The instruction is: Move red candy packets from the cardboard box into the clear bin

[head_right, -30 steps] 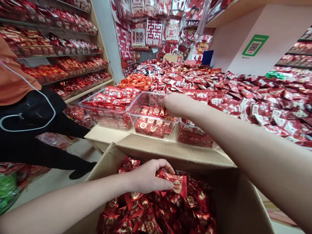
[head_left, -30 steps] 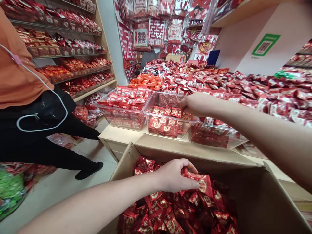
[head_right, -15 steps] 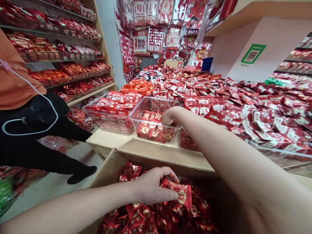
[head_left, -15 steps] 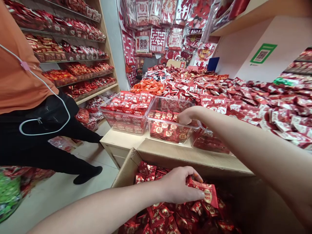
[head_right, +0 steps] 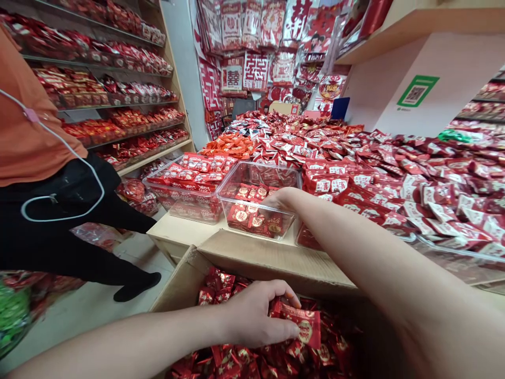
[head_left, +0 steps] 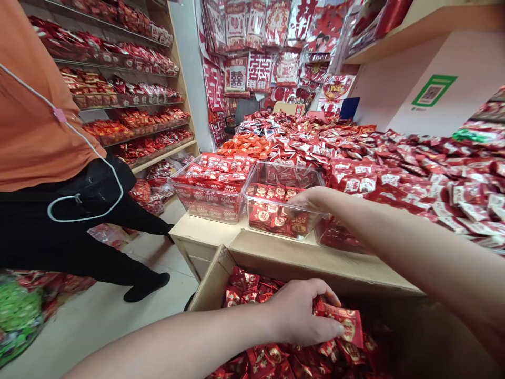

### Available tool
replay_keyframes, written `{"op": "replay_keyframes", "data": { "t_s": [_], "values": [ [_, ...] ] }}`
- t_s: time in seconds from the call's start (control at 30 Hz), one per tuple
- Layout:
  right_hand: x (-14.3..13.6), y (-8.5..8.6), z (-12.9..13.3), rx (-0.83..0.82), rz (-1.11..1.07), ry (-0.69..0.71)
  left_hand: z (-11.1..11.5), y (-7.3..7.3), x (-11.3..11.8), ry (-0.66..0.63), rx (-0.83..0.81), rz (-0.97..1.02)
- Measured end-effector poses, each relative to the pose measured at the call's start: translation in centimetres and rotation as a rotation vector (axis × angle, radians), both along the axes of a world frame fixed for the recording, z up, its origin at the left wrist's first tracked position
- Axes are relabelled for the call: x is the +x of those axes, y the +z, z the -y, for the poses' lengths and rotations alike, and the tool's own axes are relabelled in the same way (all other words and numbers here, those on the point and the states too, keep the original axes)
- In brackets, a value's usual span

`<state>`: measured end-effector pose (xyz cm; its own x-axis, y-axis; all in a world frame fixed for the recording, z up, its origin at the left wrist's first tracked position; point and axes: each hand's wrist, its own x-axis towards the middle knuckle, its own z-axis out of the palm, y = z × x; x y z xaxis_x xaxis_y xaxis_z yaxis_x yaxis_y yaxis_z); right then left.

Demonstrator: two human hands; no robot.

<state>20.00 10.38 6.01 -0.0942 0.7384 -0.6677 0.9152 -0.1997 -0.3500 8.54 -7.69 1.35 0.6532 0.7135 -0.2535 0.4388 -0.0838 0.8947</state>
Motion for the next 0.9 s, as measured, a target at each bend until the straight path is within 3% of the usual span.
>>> {"op": "replay_keyframes", "data": {
  "t_s": [0.37, 0.6, 0.9],
  "values": [
    [-0.3, 0.2, 0.6, -0.143, -0.053, -0.152, -0.1, 0.2, -0.1, -0.035, 0.101, -0.020],
    [-0.6, -0.4, 0.3, -0.203, -0.040, -0.054, 0.1, 0.2, -0.2, -0.016, 0.088, -0.024],
    [-0.8, 3.1, -0.7, -0.230, 0.060, 0.015, 0.1, -0.1, -0.2, -0.043, 0.136, -0.012]
  ]
}}
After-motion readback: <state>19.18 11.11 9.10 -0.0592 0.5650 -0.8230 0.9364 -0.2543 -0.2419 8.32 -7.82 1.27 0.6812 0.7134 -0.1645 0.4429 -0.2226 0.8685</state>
